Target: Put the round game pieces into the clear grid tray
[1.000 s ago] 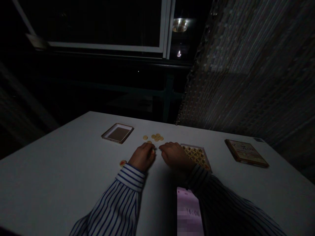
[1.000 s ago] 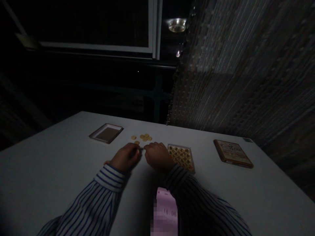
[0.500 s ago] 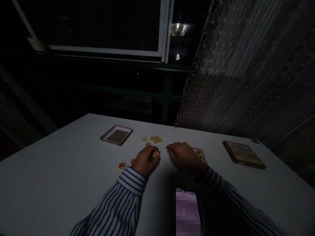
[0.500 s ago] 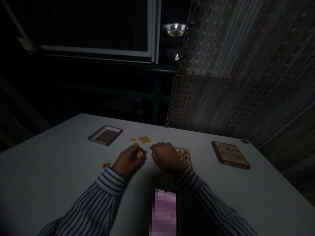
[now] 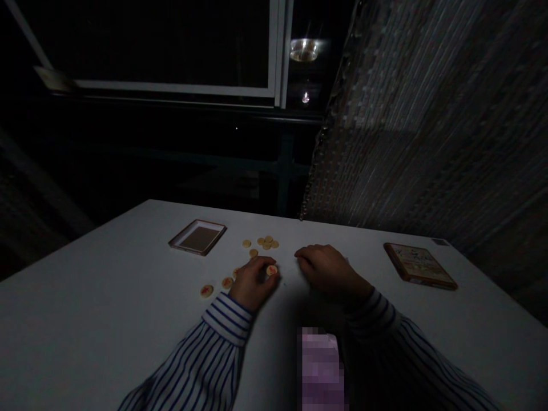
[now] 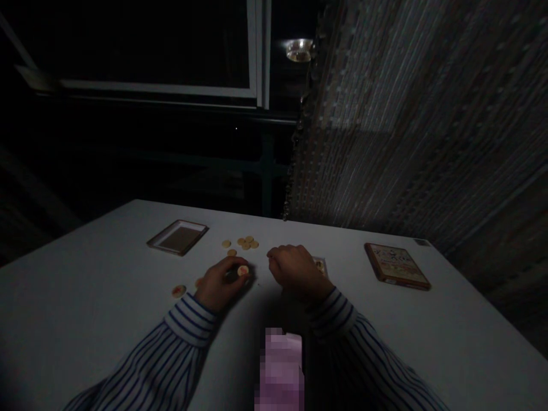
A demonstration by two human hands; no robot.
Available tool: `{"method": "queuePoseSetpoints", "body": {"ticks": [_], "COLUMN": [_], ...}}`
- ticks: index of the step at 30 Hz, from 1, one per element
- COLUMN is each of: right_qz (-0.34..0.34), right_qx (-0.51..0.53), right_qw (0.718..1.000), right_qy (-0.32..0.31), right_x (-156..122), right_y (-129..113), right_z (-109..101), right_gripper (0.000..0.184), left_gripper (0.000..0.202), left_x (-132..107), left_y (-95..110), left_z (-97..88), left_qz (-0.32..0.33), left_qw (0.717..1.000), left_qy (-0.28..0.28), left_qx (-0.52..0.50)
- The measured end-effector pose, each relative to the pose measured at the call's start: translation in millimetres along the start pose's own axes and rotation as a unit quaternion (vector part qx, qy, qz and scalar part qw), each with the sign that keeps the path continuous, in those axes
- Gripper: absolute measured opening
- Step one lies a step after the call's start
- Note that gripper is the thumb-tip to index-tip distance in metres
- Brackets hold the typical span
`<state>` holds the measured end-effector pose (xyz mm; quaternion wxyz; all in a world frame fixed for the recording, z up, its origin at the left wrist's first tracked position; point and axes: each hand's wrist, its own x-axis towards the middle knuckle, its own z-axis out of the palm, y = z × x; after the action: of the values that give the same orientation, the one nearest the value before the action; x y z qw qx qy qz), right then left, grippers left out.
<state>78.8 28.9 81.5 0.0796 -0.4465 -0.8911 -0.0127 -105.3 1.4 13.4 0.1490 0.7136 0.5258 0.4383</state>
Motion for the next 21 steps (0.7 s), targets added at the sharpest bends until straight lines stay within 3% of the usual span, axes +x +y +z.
{"method": "queuePoseSetpoints", "body": {"ticks": [7, 21], "right_qz": [0.024, 0.022], "right_qx": [0.006, 0.016], "right_qw": [1.000, 0.999], "right_qy": [-0.020, 0.025], "right_x": [-4, -15], "right_y": [7, 18], "right_z": [-11, -25], "right_gripper": [0.033, 0.034], "left_gripper": [0.018, 0.024], "left_x": [-1, -3], "left_y": [4, 15], "left_z": [3.4, 10.7], "left_qz": [-0.007, -0.027], "left_qw": [1.000, 1.000], "left_qy": [0.005, 0.016], "left_qx": [0.006, 0.001]}}
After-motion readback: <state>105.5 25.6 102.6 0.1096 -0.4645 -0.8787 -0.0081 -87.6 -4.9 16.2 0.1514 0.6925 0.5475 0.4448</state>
